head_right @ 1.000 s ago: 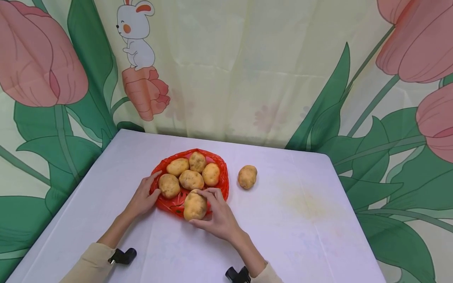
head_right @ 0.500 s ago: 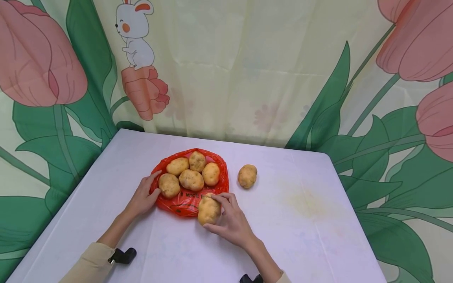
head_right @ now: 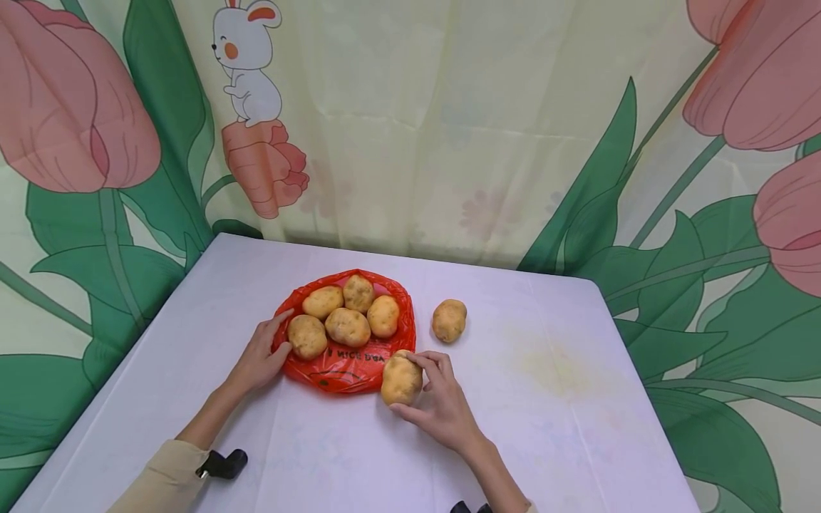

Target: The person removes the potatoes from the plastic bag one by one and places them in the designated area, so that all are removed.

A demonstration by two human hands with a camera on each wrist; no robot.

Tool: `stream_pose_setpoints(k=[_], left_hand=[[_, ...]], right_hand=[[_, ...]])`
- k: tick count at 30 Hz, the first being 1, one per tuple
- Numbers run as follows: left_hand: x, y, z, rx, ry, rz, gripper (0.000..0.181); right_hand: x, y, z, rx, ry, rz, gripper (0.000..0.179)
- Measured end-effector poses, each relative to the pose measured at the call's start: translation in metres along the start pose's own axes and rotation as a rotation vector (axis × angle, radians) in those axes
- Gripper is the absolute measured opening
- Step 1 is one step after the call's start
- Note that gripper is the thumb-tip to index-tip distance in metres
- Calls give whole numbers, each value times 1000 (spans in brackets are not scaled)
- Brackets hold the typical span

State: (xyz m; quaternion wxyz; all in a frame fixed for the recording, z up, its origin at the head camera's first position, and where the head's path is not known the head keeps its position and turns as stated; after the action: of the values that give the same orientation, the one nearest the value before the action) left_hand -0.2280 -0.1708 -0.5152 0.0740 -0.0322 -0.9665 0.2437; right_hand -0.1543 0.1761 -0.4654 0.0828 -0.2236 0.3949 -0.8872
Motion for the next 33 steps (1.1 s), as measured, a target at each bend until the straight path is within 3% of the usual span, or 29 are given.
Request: stream_pose_setpoints(k=[13, 21, 33], left_hand=[[-1, 0, -1, 4, 2, -5, 63], [-1, 0, -2, 2, -4, -9, 64], [-2, 0, -3, -2, 10, -21, 64]], right_hand=[[-6, -16, -30, -64, 56, -47, 83], [-10, -27, -50, -134, 137, -47, 82], [-9, -48, -78, -223, 145, -101, 84]])
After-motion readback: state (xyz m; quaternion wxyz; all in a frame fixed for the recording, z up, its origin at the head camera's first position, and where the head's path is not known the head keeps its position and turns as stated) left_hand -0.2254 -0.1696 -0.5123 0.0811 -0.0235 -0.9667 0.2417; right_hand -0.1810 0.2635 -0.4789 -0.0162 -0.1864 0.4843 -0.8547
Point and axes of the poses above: each hand's wrist, its own x-axis towards the middle knuckle, its own y-axis out of the palm, z = x × y, the point moved 5 cm from there along x, towards the middle knuckle, and after that the axes turned 11 degrees about -x, right-handed, at the moved point
